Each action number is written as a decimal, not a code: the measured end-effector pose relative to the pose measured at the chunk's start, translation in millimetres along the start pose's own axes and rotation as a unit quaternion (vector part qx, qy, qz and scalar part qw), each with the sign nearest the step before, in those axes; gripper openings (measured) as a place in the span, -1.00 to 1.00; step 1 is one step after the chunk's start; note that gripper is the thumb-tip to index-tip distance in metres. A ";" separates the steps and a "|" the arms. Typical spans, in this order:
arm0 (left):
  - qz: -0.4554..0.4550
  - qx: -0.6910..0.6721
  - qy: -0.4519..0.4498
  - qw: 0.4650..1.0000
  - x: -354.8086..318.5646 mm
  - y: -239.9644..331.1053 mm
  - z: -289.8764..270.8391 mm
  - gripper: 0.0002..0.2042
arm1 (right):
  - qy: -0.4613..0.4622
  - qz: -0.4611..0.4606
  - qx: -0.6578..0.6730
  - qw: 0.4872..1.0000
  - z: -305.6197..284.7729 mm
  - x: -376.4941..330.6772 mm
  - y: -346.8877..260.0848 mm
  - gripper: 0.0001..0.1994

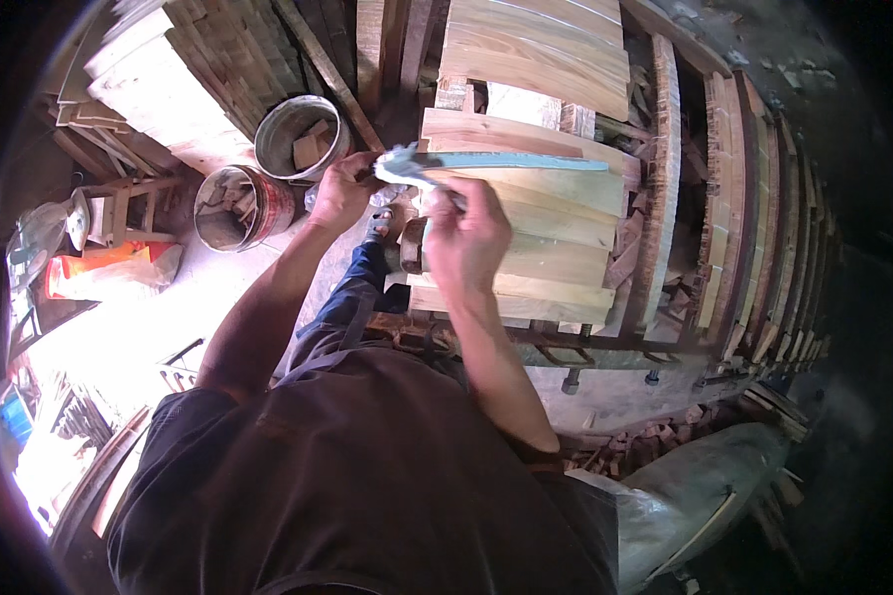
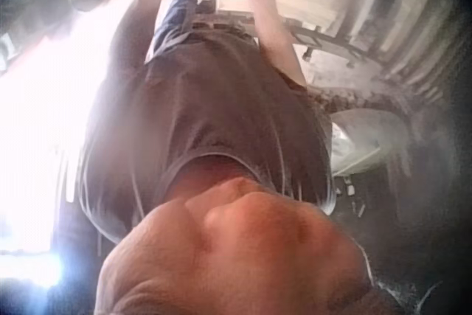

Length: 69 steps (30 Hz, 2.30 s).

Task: The person applies glue to thin wooden strips using a brush, then places each strip onto a stack of wood pieces. The person repeatedly dips the brush into a container and spreads glue along the length of each strip before positioning it.

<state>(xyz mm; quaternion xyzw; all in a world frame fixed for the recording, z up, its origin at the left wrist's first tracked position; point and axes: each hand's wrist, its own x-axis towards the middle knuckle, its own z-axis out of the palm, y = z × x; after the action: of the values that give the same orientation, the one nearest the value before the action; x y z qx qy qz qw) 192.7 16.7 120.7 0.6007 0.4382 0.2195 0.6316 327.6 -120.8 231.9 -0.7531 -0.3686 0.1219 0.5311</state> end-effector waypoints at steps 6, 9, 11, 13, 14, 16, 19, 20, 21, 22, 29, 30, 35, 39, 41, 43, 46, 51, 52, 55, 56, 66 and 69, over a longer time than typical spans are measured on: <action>0.052 0.163 0.013 0.985 -24.7 33.0 0.8 -0.68 | -0.018 0.115 0.106 0.987 -9.1 -0.5 3.8 -0.88; 0.068 0.177 0.015 0.982 -24.1 21.3 -1.4 -0.63 | 0.054 0.102 0.025 0.993 -40.8 23.8 47.7 -0.91; 0.084 0.205 0.011 0.975 -24.9 35.5 4.1 -0.61 | 0.125 0.116 -0.025 0.985 -67.9 41.1 86.4 -0.90; 0.068 0.192 0.007 0.979 -26.5 35.8 4.6 -0.63 | 0.163 0.108 -0.104 0.975 -89.3 53.6 108.8 -0.92; 0.067 0.193 0.003 0.979 -27.4 37.1 3.3 -0.62 | 0.170 0.093 -0.106 0.975 -92.6 51.7 113.3 -0.92; 0.085 0.179 -0.007 0.980 -21.8 28.2 5.3 -0.62 | 0.183 0.064 -0.113 0.974 -92.0 50.3 107.8 -0.92; 0.073 0.109 -0.015 0.991 -12.1 7.7 6.2 -0.70 | 0.078 -0.040 -0.170 0.981 -45.7 17.5 42.4 -0.90; 0.052 0.148 -0.013 0.988 -16.8 17.1 3.5 -0.76 | 0.052 -0.098 -0.153 0.982 -31.4 9.6 24.2 -0.89; 0.028 0.160 -0.011 0.987 -22.3 30.4 3.6 -0.82 | 0.025 -0.116 -0.105 0.987 -24.1 4.9 1.7 -0.87; 0.009 -0.065 -0.004 0.998 -20.0 15.5 1.1 -0.81 | -0.004 -0.110 -0.045 0.993 -16.8 -0.2 -12.2 -0.81; 0.037 0.067 -0.023 0.997 -21.2 20.9 -1.1 -0.71 | 0.032 0.136 0.070 0.988 -54.3 43.7 66.7 -0.92; 0.040 0.074 -0.028 0.996 -20.1 21.9 -1.4 -0.71 | 0.065 0.121 0.006 0.991 -69.2 55.8 96.7 -0.93; 0.037 0.085 -0.030 0.995 -8.8 6.9 -2.0 -0.66 | 0.181 0.104 -0.164 0.964 -160.7 107.6 252.2 -0.86; 0.038 0.122 -0.020 0.992 -3.2 -6.0 -13.6 -0.66 | 0.189 0.161 -0.328 0.912 -180.6 137.3 239.5 -0.88; 0.039 0.132 -0.019 0.990 -1.9 -2.8 -12.2 -0.66 | 0.199 0.136 -0.368 0.898 -181.8 135.1 237.6 -0.89; 0.044 0.133 -0.020 0.990 1.5 1.5 -9.5 -0.66 | 0.204 0.079 -0.356 0.908 -168.9 114.6 221.0 -0.89; 0.023 0.126 -0.013 0.992 2.0 -2.1 -14.6 -0.65 | 0.142 0.012 -0.275 0.951 -108.7 73.9 150.5 -0.87; 0.034 0.132 -0.011 0.991 -0.1 -9.7 -22.5 -0.67 | 0.052 0.098 -0.043 0.993 -86.2 60.4 99.9 -0.83; 0.043 0.130 -0.012 0.991 -0.2 -10.6 -24.6 -0.68 | 0.069 0.100 -0.068 0.990 -94.1 72.2 115.8 -0.84; 0.043 0.085 -0.027 0.995 4.8 -5.3 -19.1 -0.71 | 0.153 0.124 -0.090 0.976 -134.4 103.6 201.1 -0.85; 0.033 0.122 -0.026 0.992 4.6 7.7 -13.3 -0.74 | 0.186 0.126 -0.129 0.966 -150.9 111.5 226.7 -0.86; 0.045 0.134 -0.009 0.990 9.2 6.7 -14.5 -0.80 | 0.209 0.070 -0.347 0.911 -189.8 131.9 252.3 -0.82; 0.043 0.155 -0.026 0.987 11.8 -0.1 -20.2 -0.79 | 0.163 0.053 -0.326 0.930 -165.0 106.0 218.7 -0.81</action>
<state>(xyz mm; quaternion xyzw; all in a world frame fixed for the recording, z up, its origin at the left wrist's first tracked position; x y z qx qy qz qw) 182.3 37.6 119.4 0.7153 0.4243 0.1598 0.5318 589.7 -201.3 126.3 -0.9128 -0.2558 -0.1013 0.3019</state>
